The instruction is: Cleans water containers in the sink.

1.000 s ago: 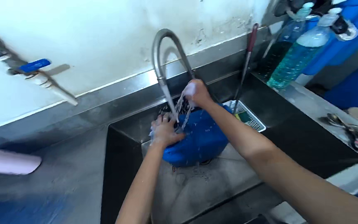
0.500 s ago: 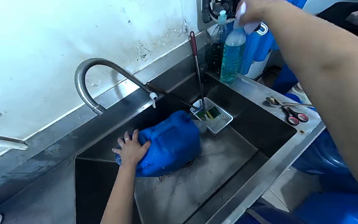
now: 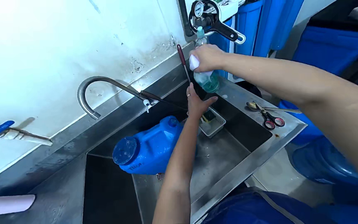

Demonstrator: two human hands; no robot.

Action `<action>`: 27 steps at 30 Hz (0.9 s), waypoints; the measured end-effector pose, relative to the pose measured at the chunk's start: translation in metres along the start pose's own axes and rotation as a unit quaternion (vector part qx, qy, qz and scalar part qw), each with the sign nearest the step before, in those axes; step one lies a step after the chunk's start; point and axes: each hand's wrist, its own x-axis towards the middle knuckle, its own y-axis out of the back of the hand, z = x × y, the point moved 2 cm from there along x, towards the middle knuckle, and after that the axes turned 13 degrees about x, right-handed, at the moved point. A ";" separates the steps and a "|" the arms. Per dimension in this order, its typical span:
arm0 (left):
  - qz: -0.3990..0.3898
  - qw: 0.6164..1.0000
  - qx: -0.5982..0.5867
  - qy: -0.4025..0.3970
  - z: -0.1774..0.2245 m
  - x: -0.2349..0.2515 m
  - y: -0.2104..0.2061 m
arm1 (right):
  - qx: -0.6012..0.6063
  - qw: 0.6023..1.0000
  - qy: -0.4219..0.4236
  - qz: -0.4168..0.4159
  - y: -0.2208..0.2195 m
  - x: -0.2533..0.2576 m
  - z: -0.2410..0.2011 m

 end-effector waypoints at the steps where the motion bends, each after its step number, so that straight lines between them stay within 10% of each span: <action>1: 0.036 0.999 -0.025 -0.010 -0.005 0.004 -0.006 | 0.045 0.999 0.023 0.016 0.006 -0.010 -0.004; 4: 0.100 0.993 0.018 -0.065 -0.008 0.002 0.005 | 0.223 0.965 0.082 0.111 0.023 -0.048 0.016; 8: -0.008 0.918 0.348 -0.188 0.005 0.003 0.062 | 0.450 0.879 0.002 0.156 -0.031 -0.103 0.088; 17: -0.143 0.712 0.625 -0.288 0.004 0.015 0.095 | 0.842 0.486 -0.199 0.123 -0.216 -0.100 0.119; 24: -0.140 0.709 0.652 -0.228 -0.003 0.016 0.107 | 0.860 0.417 -0.256 0.146 -0.222 -0.101 0.131; 27: -0.129 0.770 0.591 -0.200 0.001 0.028 0.098 | 0.845 0.469 -0.208 0.155 -0.205 -0.106 0.135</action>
